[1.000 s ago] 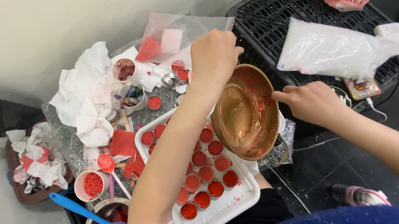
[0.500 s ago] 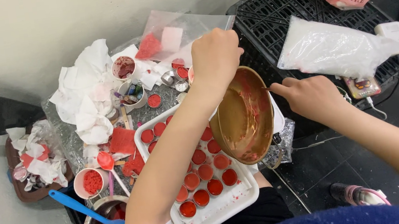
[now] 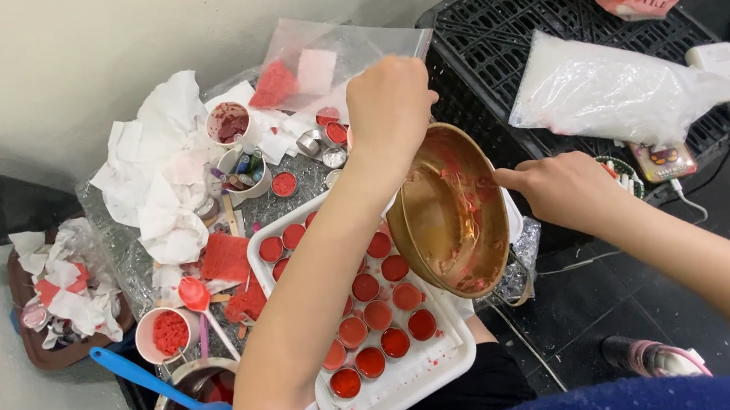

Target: Preparing, mixing, and stirring ingredients for small lip balms or candles in a production workshop.

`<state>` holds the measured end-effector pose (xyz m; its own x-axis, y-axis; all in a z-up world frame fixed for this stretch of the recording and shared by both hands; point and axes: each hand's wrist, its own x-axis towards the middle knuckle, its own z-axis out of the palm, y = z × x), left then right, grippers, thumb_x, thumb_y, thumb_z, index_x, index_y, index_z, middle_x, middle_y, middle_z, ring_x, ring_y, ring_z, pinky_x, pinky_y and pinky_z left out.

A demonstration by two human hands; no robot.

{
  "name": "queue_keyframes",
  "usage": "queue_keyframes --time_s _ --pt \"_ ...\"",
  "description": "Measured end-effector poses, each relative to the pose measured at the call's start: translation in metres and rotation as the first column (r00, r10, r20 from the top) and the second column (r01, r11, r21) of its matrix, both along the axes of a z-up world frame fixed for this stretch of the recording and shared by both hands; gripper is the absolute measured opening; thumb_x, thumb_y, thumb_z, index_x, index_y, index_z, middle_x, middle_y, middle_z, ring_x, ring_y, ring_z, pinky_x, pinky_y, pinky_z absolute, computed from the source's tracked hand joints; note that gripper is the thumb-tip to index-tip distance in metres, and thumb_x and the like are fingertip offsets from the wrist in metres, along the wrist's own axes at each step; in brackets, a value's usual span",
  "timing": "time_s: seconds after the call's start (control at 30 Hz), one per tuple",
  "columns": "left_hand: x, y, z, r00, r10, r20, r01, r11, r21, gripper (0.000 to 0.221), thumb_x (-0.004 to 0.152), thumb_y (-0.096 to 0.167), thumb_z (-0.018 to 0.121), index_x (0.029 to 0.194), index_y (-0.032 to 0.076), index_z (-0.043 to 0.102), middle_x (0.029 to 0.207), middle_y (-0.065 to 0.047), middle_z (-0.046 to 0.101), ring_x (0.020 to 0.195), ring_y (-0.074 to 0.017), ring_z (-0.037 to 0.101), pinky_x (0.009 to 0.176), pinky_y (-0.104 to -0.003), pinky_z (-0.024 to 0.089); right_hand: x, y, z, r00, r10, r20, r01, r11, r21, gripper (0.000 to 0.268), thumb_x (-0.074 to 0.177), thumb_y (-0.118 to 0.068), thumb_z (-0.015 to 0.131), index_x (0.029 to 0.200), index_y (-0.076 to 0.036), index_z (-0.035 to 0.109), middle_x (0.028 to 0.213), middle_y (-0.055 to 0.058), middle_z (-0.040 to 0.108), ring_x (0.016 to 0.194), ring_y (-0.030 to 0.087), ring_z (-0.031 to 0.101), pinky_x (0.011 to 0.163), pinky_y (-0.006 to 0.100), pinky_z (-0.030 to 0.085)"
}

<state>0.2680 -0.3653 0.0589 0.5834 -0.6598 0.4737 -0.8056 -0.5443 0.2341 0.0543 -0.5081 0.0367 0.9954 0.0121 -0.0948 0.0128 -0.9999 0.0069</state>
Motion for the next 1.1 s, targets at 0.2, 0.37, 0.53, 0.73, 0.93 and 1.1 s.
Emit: queue_keyframes --time_s 0.2,0.37,0.53,0.73,0.93,1.1 --pt "0.0 0.0 0.002 1.0 0.019 -0.02 -0.019 1.0 0.016 0.033 0.067 0.036 0.089 0.068 0.006 0.075 0.067 -0.015 0.071 0.064 -0.0323 0.072 0.055 -0.04 0.053 0.003 0.002 0.004 0.996 -0.027 -0.081 0.027 1.0 0.007 0.046 0.082 -0.009 0.06 0.126 -0.024 0.064 0.086 0.006 0.075 0.068 0.033 0.073 0.056 0.047 0.056" --pt "-0.003 -0.009 -0.005 0.999 0.03 0.028 -0.03 1.0 -0.009 0.031 0.066 0.035 0.089 0.068 0.008 0.075 0.066 -0.014 0.07 0.064 -0.031 0.072 0.054 -0.04 0.053 0.006 -0.001 0.007 0.99 -0.032 -0.137 0.035 0.999 0.017 0.035 0.087 -0.012 0.059 0.119 -0.022 0.065 0.083 0.007 0.075 0.07 0.033 0.073 0.057 0.048 0.055" --pt "-0.004 -0.012 -0.006 1.0 0.013 0.013 -0.013 1.0 0.013 0.03 0.071 0.036 0.088 0.071 0.009 0.076 0.067 -0.014 0.07 0.066 -0.0305 0.072 0.056 -0.039 0.053 0.003 0.001 0.004 0.966 -0.014 -0.257 0.017 1.0 0.012 0.027 0.09 -0.018 0.059 0.114 -0.027 0.067 0.08 0.009 0.075 0.072 0.033 0.073 0.06 0.048 0.056" --pt "0.0 -0.005 0.003 0.999 -0.035 0.032 0.036 0.999 -0.025 0.033 0.067 0.038 0.088 0.069 0.008 0.075 0.064 -0.014 0.069 0.062 -0.0323 0.071 0.053 -0.041 0.053 -0.004 0.003 0.006 0.987 -0.031 -0.155 0.04 0.998 0.054 0.023 0.089 -0.017 0.058 0.109 -0.023 0.066 0.082 0.005 0.074 0.069 0.034 0.072 0.057 0.05 0.055" --pt "-0.005 -0.004 0.008 1.0 0.009 -0.001 -0.009 0.999 0.047 0.034 0.071 0.04 0.086 0.071 0.008 0.076 0.065 -0.014 0.07 0.063 -0.0321 0.073 0.054 -0.04 0.055 0.001 -0.005 0.005 0.988 0.025 0.149 -0.01 0.995 -0.099 0.032 0.085 -0.011 0.06 0.115 -0.023 0.065 0.086 0.003 0.071 0.061 0.027 0.07 0.05 0.041 0.054" --pt "-0.002 -0.001 0.001 1.0 -0.008 0.013 0.008 1.0 0.027 0.032 0.072 0.039 0.086 0.072 0.008 0.077 0.068 -0.014 0.071 0.065 -0.0315 0.073 0.055 -0.04 0.055 0.0 -0.002 0.004 0.995 0.045 0.088 -0.027 0.981 -0.193 0.038 0.083 -0.009 0.061 0.118 -0.026 0.066 0.08 0.002 0.067 0.059 0.024 0.069 0.05 0.039 0.054"
